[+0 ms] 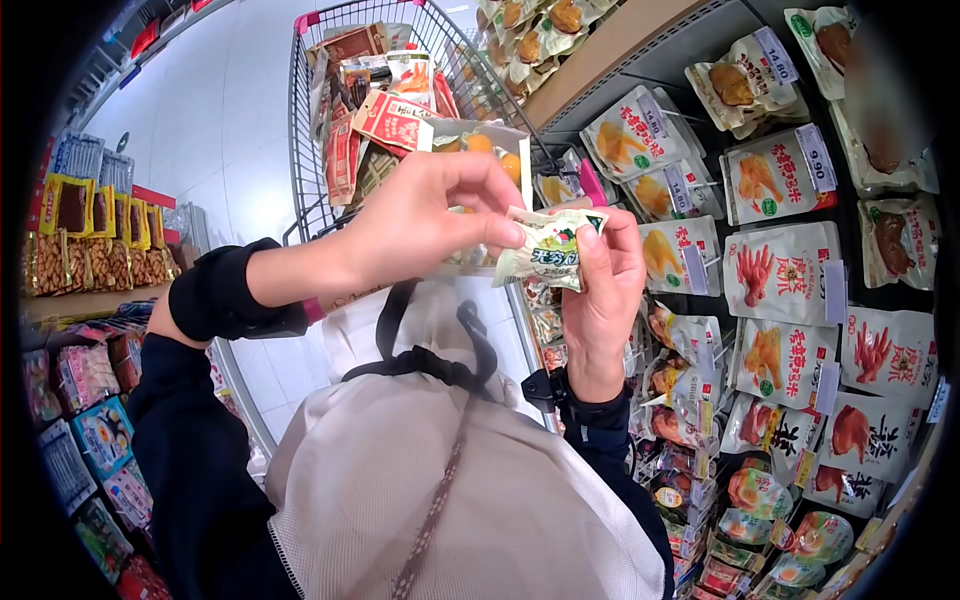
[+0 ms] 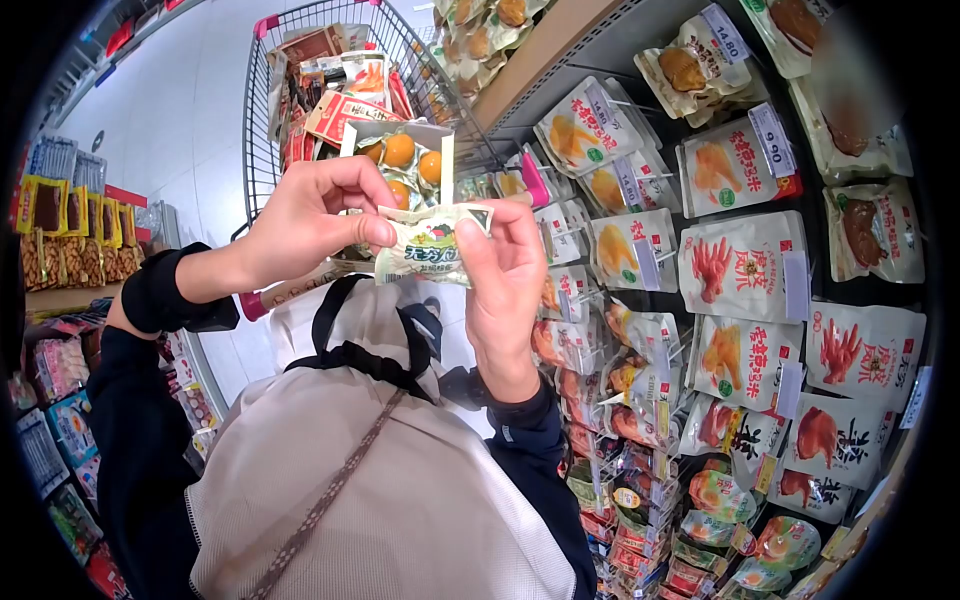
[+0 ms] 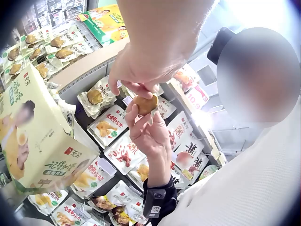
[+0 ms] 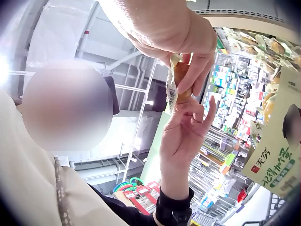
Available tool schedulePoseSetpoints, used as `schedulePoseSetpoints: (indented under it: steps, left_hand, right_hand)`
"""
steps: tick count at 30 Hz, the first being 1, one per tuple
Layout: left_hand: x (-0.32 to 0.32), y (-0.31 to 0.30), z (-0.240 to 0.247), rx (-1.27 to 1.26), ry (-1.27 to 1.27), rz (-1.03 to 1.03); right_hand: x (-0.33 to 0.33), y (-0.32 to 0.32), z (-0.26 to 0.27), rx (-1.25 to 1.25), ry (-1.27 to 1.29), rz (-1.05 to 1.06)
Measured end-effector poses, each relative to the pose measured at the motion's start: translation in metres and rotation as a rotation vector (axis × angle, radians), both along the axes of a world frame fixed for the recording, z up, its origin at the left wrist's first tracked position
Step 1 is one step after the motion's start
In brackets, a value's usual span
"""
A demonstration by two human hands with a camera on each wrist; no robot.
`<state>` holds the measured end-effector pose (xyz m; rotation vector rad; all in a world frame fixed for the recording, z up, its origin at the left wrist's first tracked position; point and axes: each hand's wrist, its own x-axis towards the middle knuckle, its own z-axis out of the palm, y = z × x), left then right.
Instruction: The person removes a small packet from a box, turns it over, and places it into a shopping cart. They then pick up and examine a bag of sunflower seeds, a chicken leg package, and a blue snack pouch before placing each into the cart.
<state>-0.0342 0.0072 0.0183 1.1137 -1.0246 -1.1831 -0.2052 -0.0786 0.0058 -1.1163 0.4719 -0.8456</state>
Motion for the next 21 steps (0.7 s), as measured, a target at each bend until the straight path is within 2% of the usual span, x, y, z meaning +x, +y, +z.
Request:
schedulePoseSetpoints:
  steps: [16,19,21]
  left_hand:
    - [0.003,-0.002,-0.001,0.01,0.017,-0.004]
    - [0.001,0.001,-0.002,-0.046,-0.147,0.051]
    - [0.001,0.009,0.001,-0.132,-0.284,0.066]
  right_hand:
    - [0.002,-0.004,-0.004,0.034,-0.017,0.02]
    - [0.006,0.004,0.006,-0.262,0.111,-0.109]
    - [0.005,0.006,0.001,-0.601,0.031,-0.135]
